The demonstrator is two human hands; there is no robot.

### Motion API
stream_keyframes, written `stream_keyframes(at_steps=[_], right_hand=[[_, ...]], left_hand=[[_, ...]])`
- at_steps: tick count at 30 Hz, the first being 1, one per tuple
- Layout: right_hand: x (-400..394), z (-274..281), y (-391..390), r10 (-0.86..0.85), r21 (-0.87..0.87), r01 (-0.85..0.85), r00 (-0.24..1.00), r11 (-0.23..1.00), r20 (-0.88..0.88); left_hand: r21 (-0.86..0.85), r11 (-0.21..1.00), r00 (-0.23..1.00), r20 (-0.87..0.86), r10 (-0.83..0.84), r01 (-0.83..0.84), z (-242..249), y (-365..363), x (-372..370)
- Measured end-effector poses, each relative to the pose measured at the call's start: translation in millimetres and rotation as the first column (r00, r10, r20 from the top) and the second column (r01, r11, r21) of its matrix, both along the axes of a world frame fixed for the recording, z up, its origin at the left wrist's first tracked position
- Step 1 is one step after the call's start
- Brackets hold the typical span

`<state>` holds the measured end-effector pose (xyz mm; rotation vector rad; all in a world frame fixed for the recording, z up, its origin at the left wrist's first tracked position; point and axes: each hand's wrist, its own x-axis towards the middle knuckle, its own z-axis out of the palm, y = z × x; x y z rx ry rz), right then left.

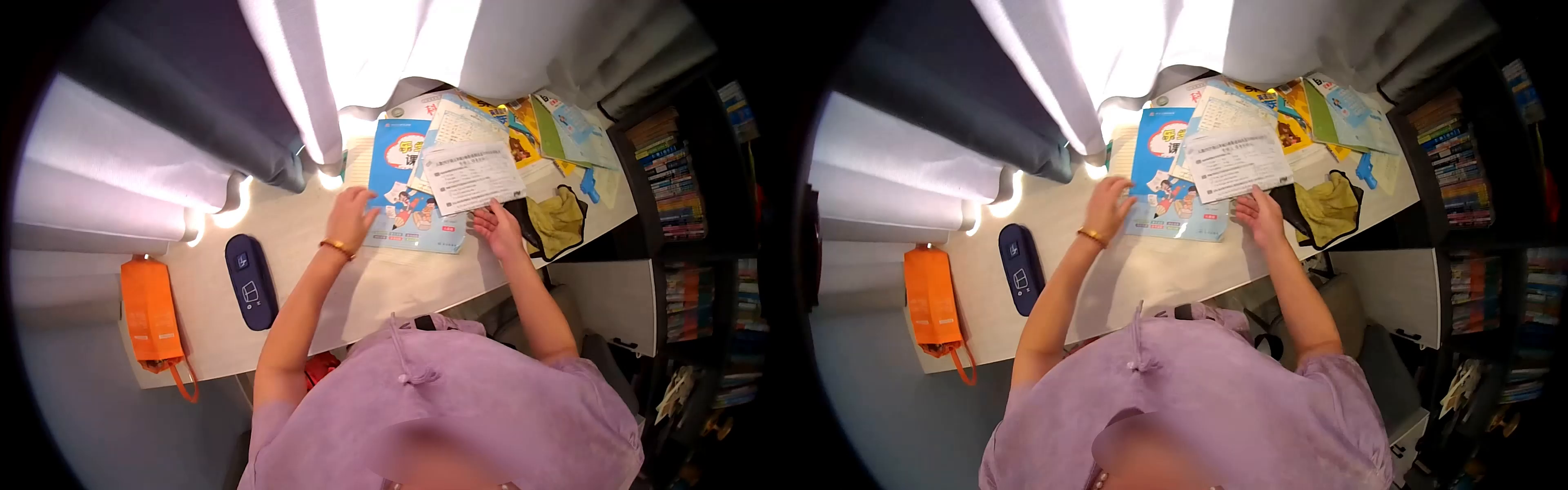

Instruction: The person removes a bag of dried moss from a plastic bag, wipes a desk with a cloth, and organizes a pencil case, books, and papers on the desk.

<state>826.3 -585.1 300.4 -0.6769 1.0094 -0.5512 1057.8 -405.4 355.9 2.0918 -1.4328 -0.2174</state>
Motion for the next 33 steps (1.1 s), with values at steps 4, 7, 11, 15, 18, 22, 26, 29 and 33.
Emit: stream_keyframes(at_steps=[4, 7, 11, 15, 18, 22, 26, 29, 33], right_hand=[[17, 16, -25, 0.002, -0.181, -0.001, 1.0, 0.984, 0.009], [6, 13, -58, 0.023, -0.236, -0.03, 0.999, 0.971, -0.03], [0, 0, -131, 0.192, -0.316, -0.319, 0.907, 0.893, -0.374], [16, 13, -129, 0.172, -0.265, -0.263, 0.931, 0.928, -0.32], [26, 12, -131, 0.194, -0.297, -0.3, 0.921, 0.907, -0.338], [25, 4, -120, 0.174, -0.354, -0.26, 0.951, 0.898, -0.257], [20, 7, -91, 0.298, -0.371, -0.302, 0.952, 0.878, -0.071], [18, -13, -75, 0.303, -0.49, -0.369, 0.929, 0.79, -0.211], [15, -10, -58, 0.315, -0.376, -0.342, 0.94, 0.861, -0.132]], left_hand=[[0.031, 0.999, 0.998, 0.055, 0.016, -0.018, -18, -78, -15], [0.076, 0.996, 0.997, 0.075, 0.037, -0.043, -25, -106, -23], [0.162, 0.956, 0.959, -0.108, 0.262, -0.243, -42, -131, 3], [0.222, 0.929, 0.847, -0.388, 0.363, -0.297, -35, -143, 5], [0.369, 0.874, 0.79, -0.409, 0.457, -0.315, -32, -149, 6], [0.285, 0.955, 0.429, -0.855, 0.291, -0.08, -27, -124, -8], [0.171, 0.968, 0.358, -0.905, 0.228, -0.184, -13, -66, -28], [0.051, 0.959, 0.236, -0.964, 0.12, -0.277, -30, -13, -27], [0.146, 0.895, 0.127, -0.968, 0.218, -0.421, -35, 52, -37]])
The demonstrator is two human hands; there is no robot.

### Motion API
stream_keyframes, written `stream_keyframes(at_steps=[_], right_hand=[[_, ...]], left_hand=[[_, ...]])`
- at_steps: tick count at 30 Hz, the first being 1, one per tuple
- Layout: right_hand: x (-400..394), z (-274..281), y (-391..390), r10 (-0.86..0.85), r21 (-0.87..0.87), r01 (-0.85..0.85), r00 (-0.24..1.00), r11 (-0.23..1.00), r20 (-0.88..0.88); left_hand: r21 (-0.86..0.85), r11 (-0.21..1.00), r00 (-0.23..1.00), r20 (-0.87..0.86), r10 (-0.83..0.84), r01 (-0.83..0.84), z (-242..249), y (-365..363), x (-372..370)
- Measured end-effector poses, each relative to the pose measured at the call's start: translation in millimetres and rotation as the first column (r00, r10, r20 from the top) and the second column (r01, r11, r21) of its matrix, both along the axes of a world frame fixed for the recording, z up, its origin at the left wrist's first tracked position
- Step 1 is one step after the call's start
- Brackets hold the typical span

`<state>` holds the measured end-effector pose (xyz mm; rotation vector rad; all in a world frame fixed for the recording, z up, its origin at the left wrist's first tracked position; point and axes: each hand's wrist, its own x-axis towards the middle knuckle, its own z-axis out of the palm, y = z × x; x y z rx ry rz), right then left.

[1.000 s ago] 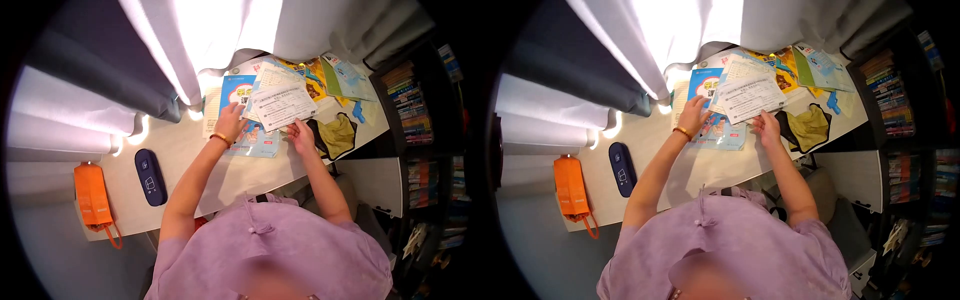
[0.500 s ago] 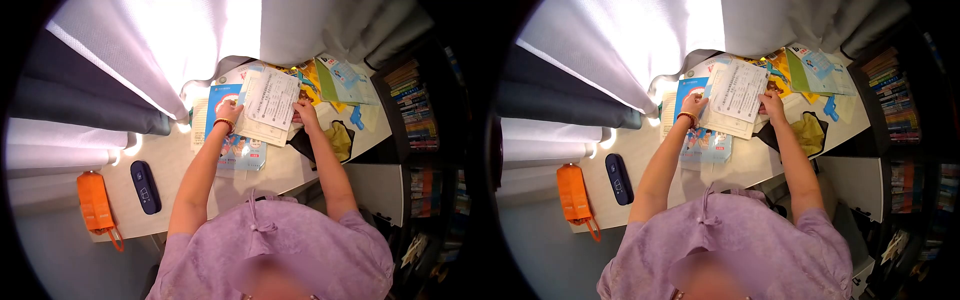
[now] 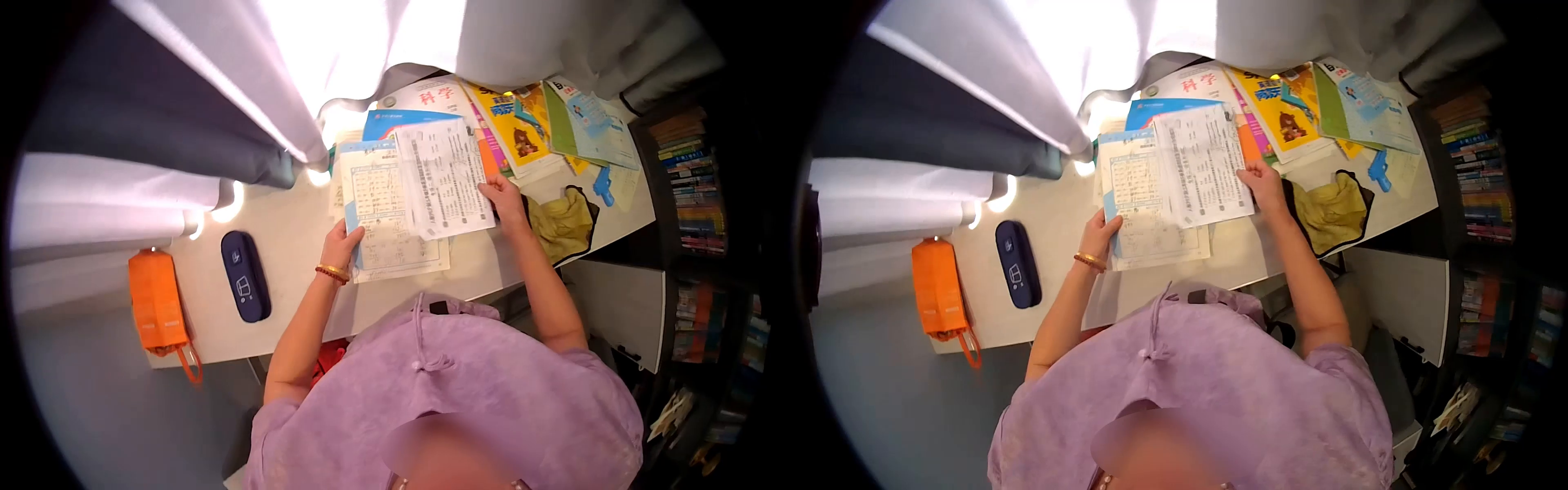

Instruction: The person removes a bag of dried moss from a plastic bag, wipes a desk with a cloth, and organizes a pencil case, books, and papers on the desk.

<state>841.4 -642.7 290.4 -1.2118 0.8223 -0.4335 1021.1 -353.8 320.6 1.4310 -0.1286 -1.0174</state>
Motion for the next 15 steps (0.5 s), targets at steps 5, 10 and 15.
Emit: stream_keyframes(at_steps=[5, 10, 15], right_hand=[[-21, 12, 4, -0.01, 0.041, 0.01, 1.0, 0.999, -0.005], [-23, 14, 22, 0.006, 0.079, -0.009, 0.999, 0.997, 0.035], [-17, 19, 34, 0.005, 0.083, -0.006, 1.0, 0.997, 0.006]], left_hand=[[0.187, 0.975, 0.984, 0.155, 0.088, -0.116, -41, 88, -1], [0.247, 0.951, 0.967, 0.214, 0.137, -0.189, -40, 125, -4], [0.238, 0.939, 0.942, 0.284, 0.177, -0.248, -41, 143, -6]])
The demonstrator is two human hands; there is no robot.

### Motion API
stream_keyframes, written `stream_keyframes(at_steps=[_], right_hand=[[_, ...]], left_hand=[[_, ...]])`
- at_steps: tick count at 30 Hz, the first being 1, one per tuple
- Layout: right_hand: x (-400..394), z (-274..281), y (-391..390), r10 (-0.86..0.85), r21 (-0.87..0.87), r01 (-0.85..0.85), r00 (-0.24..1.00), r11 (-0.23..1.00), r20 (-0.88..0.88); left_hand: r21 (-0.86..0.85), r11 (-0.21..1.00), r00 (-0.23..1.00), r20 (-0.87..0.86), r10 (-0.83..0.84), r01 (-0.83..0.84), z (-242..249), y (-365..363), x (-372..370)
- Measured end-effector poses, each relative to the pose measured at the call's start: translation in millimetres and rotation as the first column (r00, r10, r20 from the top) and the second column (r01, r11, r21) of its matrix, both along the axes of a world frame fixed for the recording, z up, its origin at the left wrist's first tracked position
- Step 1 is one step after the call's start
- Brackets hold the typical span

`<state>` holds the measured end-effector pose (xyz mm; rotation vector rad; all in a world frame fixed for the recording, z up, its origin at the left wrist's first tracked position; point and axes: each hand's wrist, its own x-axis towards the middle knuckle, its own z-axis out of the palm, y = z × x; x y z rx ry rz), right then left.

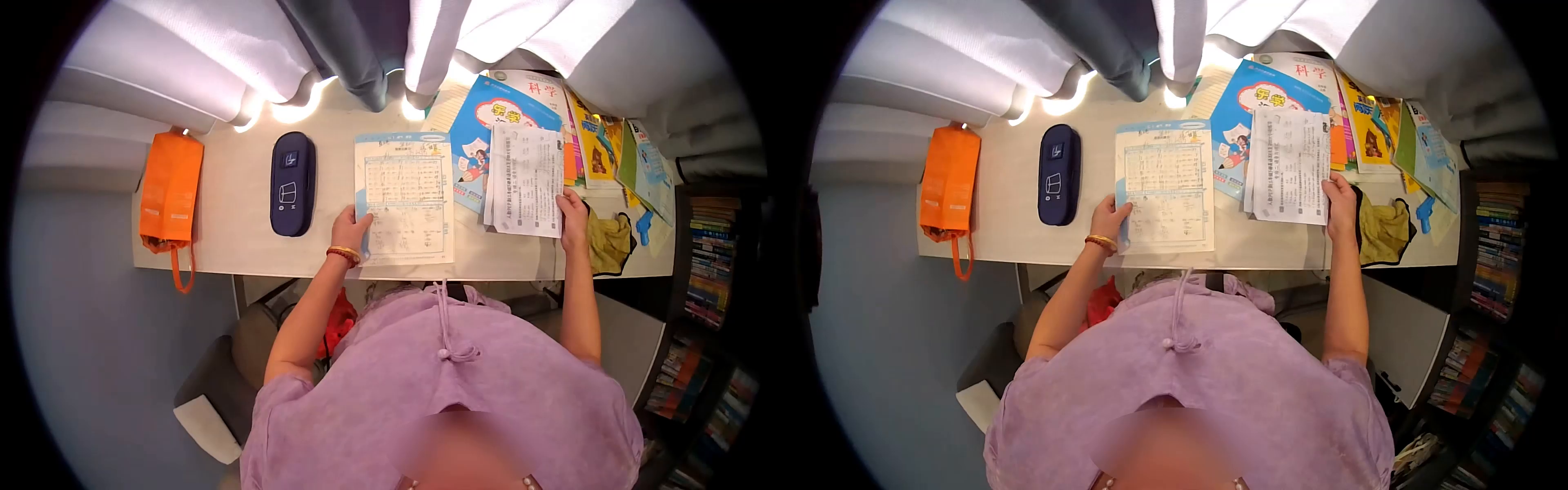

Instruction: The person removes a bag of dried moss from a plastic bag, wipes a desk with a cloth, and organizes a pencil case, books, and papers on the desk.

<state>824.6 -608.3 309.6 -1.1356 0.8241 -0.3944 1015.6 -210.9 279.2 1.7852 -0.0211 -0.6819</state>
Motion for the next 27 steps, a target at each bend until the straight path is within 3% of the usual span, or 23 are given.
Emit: stream_keyframes(at_steps=[1, 4, 8, 10, 11, 13, 14, 15, 16, 17, 18, 20, 22, 27], right_hand=[[-1, -2, 2, -0.019, 0.001, 0.019, 1.0, 1.0, 0.014], [-5, -8, 5, -0.018, -0.035, 0.018, 1.0, 0.999, 0.013], [-7, -13, 16, -0.015, -0.051, 0.015, 1.0, 0.999, -0.008], [-8, -13, 17, -0.027, -0.074, 0.025, 0.999, 0.997, -0.022], [-9, -13, 18, -0.032, -0.125, 0.024, 0.997, 0.992, -0.064], [-13, -13, 19, -0.04, -0.174, 0.02, 0.993, 0.985, -0.109], [-13, -13, 19, -0.04, -0.165, 0.021, 0.993, 0.986, -0.11], [-11, -15, 19, -0.038, -0.155, 0.02, 0.993, 0.988, -0.109], [-9, -18, 20, -0.032, -0.152, 0.016, 0.994, 0.988, -0.103], [-9, -24, 20, -0.042, -0.15, 0.025, 0.993, 0.988, -0.109], [-8, -29, 20, -0.051, -0.149, 0.034, 0.992, 0.988, -0.115], [-7, -37, 19, -0.052, -0.118, 0.041, 0.995, 0.992, -0.089], [-10, -39, 19, -0.056, -0.086, 0.05, 0.996, 0.995, -0.073], [-15, -32, 12, -0.061, -0.082, 0.054, 0.995, 0.995, -0.079]], left_hand=[[-0.002, 1.0, 0.998, 0.054, 0.024, -0.024, -2, 4, 1], [-0.077, 0.994, 0.997, 0.009, 0.075, -0.074, -1, 14, 8], [-0.015, 0.999, 0.999, 0.03, 0.032, -0.031, 19, 17, 10], [-0.061, 0.998, 0.992, 0.125, 0.033, -0.025, 55, 14, 14], [-0.028, 0.997, 0.974, 0.219, -0.058, 0.066, 74, 19, 23], [-0.11, 0.985, 0.918, 0.388, -0.083, 0.136, 109, 17, 29], [-0.11, 0.985, 0.917, 0.389, -0.082, 0.134, 134, 11, 26], [0.211, 0.968, 0.733, 0.636, -0.24, 0.135, 162, 1, 16], [0.499, 0.866, 0.482, 0.753, -0.448, 0.024, 176, -7, 6], [0.576, 0.817, 0.304, 0.781, -0.545, -0.014, 172, -15, -3], [0.653, 0.758, 0.307, 0.723, -0.619, -0.008, 170, -29, -18], [0.613, 0.777, 0.264, 0.733, -0.627, 0.143, 138, -45, -39], [0.771, 0.541, 0.382, 0.413, -0.827, 0.336, 87, -54, -53], [0.664, 0.616, 0.48, 0.412, -0.775, 0.425, 69, -47, -49]])
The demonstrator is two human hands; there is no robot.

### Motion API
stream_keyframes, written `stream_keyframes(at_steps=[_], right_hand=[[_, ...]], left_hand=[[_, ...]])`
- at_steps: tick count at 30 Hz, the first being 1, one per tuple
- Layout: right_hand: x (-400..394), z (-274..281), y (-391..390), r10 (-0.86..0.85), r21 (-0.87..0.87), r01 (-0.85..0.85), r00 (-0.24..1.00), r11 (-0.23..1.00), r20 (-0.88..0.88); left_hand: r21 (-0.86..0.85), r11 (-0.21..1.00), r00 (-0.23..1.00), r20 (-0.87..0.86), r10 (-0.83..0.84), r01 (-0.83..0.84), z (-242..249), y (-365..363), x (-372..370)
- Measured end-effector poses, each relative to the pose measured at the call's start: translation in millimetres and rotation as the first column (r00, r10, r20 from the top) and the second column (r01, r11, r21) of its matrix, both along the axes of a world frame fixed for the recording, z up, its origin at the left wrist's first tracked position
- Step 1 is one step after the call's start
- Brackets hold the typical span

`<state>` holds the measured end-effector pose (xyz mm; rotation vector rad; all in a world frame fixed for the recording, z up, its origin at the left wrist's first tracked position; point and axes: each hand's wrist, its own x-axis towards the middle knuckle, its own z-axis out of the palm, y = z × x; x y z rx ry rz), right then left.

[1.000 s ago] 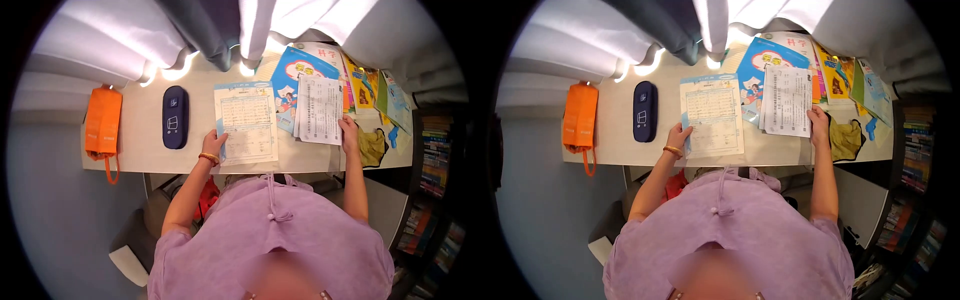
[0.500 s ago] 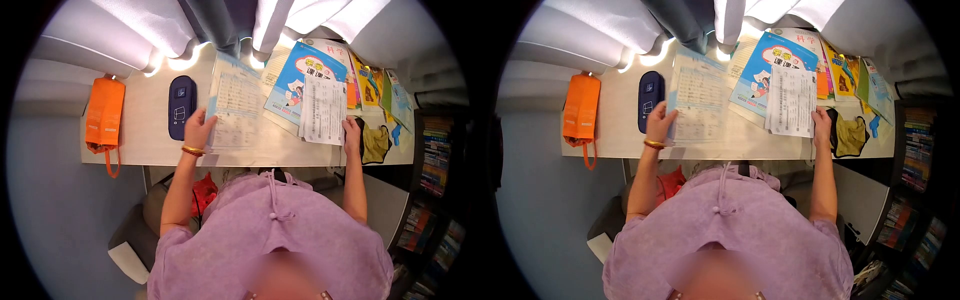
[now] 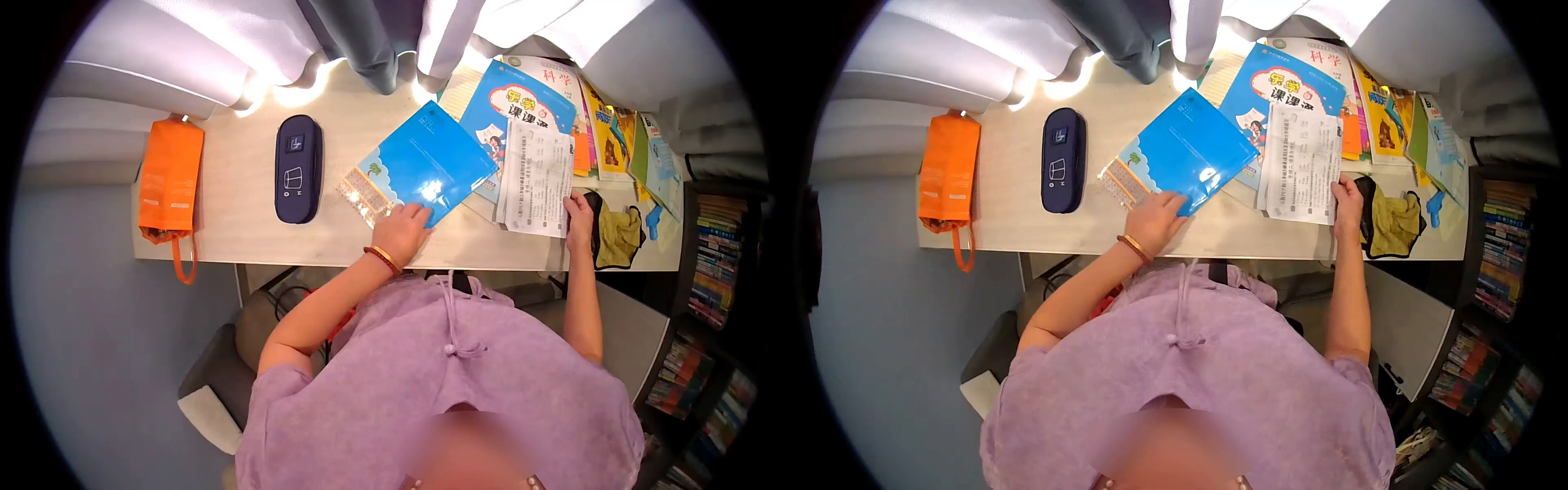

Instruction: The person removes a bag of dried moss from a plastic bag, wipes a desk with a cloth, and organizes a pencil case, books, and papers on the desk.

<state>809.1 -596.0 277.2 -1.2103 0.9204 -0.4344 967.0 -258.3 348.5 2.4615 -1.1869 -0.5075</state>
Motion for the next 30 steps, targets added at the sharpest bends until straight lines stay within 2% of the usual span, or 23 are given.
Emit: stream_keyframes(at_steps=[2, 3, 4, 6, 8, 10, 11, 12, 14, 16, 18, 19, 21, 22, 24, 25, 26, 27, 28, 29, 30], right_hand=[[-5, -14, -8, 0.033, 0.006, -0.032, 0.999, 0.999, -0.002], [-5, -15, -7, 0.009, 0.028, -0.009, 1.0, 1.0, 0.004], [-4, -17, -6, -0.016, 0.05, 0.015, 1.0, 0.999, 0.01], [-2, -19, -8, -0.016, 0.049, 0.016, 1.0, 0.999, -0.003], [-3, -22, -14, -0.007, 0.04, 0.007, 1.0, 0.999, 0.008], [3, -9, -14, -0.018, 0.014, 0.018, 0.999, 1.0, 0.032], [3, -4, -16, -0.025, -0.004, 0.025, 0.998, 1.0, 0.056], [2, -2, -20, -0.029, -0.011, 0.03, 0.998, 0.999, 0.052], [1, 0, -27, -0.025, -0.048, 0.025, 1.0, 0.999, 0.0], [-2, 0, -32, -0.03, -0.023, 0.03, 0.999, 0.999, 0.023], [-3, 2, -35, -0.061, -0.027, 0.063, 0.996, 0.998, 0.065], [-5, 3, -35, -0.064, -0.025, 0.066, 0.996, 0.998, 0.065], [-7, 4, -33, -0.009, -0.036, 0.012, 0.996, 0.999, 0.085], [-6, 3, -30, -0.003, -0.031, 0.005, 0.996, 0.999, 0.085], [-2, 2, -24, -0.047, -0.058, 0.047, 0.999, 0.997, -0.008], [1, 2, -21, -0.047, -0.057, 0.046, 0.999, 0.997, -0.006], [3, 3, -19, -0.016, -0.213, -0.023, 0.983, 0.977, -0.182], [4, 5, -16, -0.015, -0.349, -0.118, 0.934, 0.93, -0.356], [9, 14, -8, -0.015, -0.352, -0.121, 0.933, 0.928, -0.36], [15, 23, 3, -0.144, -0.684, -0.276, 0.86, 0.676, -0.49], [20, 33, 15, -0.319, -0.84, -0.453, 0.782, 0.3, -0.536]], left_hand=[[-0.024, 1.0, 0.984, 0.179, -0.006, 0.011, -2, 2, 8], [0.051, 0.998, 0.981, 0.19, -0.042, 0.033, -6, -1, 11], [0.055, 0.998, 0.981, 0.191, -0.033, 0.023, -9, -4, 11], [0.019, 0.998, 0.914, 0.401, -0.06, 0.058, -14, -17, 9], [0.074, 0.995, 0.931, 0.355, -0.086, 0.063, -24, -29, 11], [0.09, 0.994, 0.879, 0.467, -0.099, 0.064, -48, -37, 14], [0.087, 0.982, 0.886, 0.423, -0.19, 0.169, -50, -33, 17], [0.08, 0.982, 0.887, 0.42, -0.191, 0.174, -47, -26, 23], [0.043, 0.868, 0.825, 0.291, -0.484, 0.494, -42, -6, 46], [0.221, 0.778, 0.714, 0.31, -0.628, 0.588, -28, 22, 77], [0.284, 0.823, 0.79, 0.252, -0.559, 0.491, -2, 46, 103], [0.286, 0.821, 0.789, 0.251, -0.561, 0.494, -2, 52, 107], [0.327, 0.9, 0.789, 0.452, -0.417, 0.288, -6, 62, 110], [0.331, 0.9, 0.792, 0.45, -0.413, 0.282, -10, 58, 104], [0.081, 0.996, 0.965, 0.258, -0.055, 0.035, -21, 24, 80], [0.034, 0.999, 0.974, 0.225, 0.012, -0.02, -17, 7, 66], [-0.013, 0.997, 0.979, 0.187, 0.076, -0.075, -11, -11, 50], [0.034, 0.995, 0.979, 0.187, 0.085, -0.093, -3, -29, 36], [0.079, 0.991, 0.978, 0.187, 0.095, -0.111, 1, -43, 25], [0.075, 0.991, 0.978, 0.184, 0.096, -0.112, -4, -51, 19], [0.108, 0.986, 0.976, 0.193, 0.103, -0.125, -13, -56, 13]])
